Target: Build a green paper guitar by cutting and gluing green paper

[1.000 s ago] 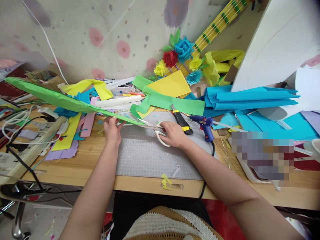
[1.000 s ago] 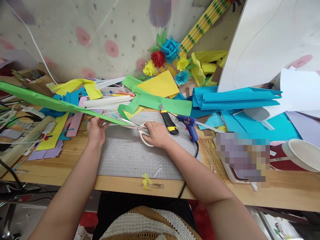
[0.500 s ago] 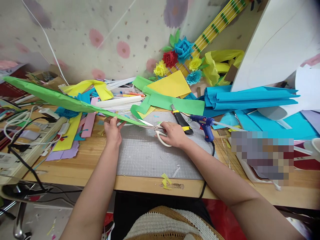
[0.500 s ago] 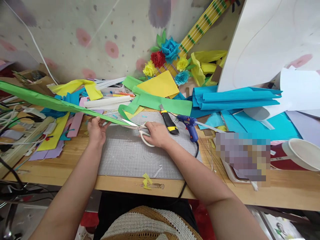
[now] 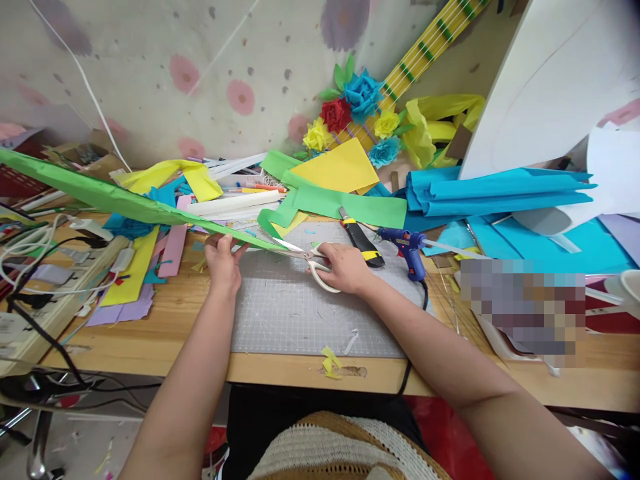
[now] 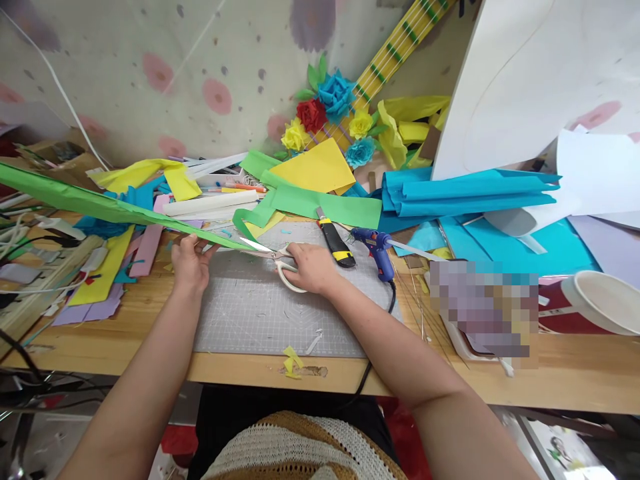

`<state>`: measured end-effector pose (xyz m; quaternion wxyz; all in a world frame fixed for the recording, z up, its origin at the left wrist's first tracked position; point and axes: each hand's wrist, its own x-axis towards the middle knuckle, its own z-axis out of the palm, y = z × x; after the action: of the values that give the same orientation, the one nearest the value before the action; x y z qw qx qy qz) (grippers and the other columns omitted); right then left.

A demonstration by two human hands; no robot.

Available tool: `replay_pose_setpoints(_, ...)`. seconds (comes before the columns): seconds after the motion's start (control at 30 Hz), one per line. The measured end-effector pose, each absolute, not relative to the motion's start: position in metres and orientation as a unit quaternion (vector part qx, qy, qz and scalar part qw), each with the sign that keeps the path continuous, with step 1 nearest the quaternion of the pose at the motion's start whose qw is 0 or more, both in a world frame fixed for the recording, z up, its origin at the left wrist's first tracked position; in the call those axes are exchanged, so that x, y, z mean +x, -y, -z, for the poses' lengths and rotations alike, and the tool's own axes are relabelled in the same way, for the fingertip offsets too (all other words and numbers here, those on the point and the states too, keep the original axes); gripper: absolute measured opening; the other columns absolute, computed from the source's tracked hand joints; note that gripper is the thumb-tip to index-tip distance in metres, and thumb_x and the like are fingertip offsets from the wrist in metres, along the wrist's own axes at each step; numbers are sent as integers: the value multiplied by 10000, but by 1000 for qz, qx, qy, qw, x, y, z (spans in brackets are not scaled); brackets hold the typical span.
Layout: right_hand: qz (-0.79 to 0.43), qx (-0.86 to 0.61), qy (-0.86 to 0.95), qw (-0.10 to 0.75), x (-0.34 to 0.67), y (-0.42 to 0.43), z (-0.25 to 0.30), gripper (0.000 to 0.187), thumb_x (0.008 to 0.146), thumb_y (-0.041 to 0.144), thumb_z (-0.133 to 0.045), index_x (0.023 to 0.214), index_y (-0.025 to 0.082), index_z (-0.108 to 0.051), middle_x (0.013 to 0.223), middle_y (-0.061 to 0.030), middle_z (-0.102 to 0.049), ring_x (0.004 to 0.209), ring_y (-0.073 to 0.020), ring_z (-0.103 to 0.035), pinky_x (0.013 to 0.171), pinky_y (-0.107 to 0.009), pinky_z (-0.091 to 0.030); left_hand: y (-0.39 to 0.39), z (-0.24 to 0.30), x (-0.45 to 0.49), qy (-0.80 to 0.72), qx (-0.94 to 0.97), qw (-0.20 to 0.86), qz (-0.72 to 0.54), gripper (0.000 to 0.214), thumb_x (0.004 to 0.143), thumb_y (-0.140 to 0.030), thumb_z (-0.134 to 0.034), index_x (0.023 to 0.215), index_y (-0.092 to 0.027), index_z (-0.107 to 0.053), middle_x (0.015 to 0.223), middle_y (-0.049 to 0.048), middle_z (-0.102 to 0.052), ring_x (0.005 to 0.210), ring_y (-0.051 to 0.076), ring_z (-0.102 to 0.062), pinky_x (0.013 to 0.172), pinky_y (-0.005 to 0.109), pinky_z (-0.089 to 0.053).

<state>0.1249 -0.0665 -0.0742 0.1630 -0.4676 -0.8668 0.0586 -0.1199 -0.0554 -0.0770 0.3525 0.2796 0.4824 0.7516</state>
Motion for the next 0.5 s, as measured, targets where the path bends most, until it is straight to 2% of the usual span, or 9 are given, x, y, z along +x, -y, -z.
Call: replay_pose_setpoints(0.5, -70, -483, 860, 149, 126, 65, 75, 362, 838, 524, -479, 870, 176, -573, 764, -47, -674, 682, -179, -596, 549, -268, -218, 57, 75, -119, -476, 264, 364, -756, 306, 552, -349, -671, 745, -210, -479, 787, -19, -587, 717, 122, -588, 697, 347, -561)
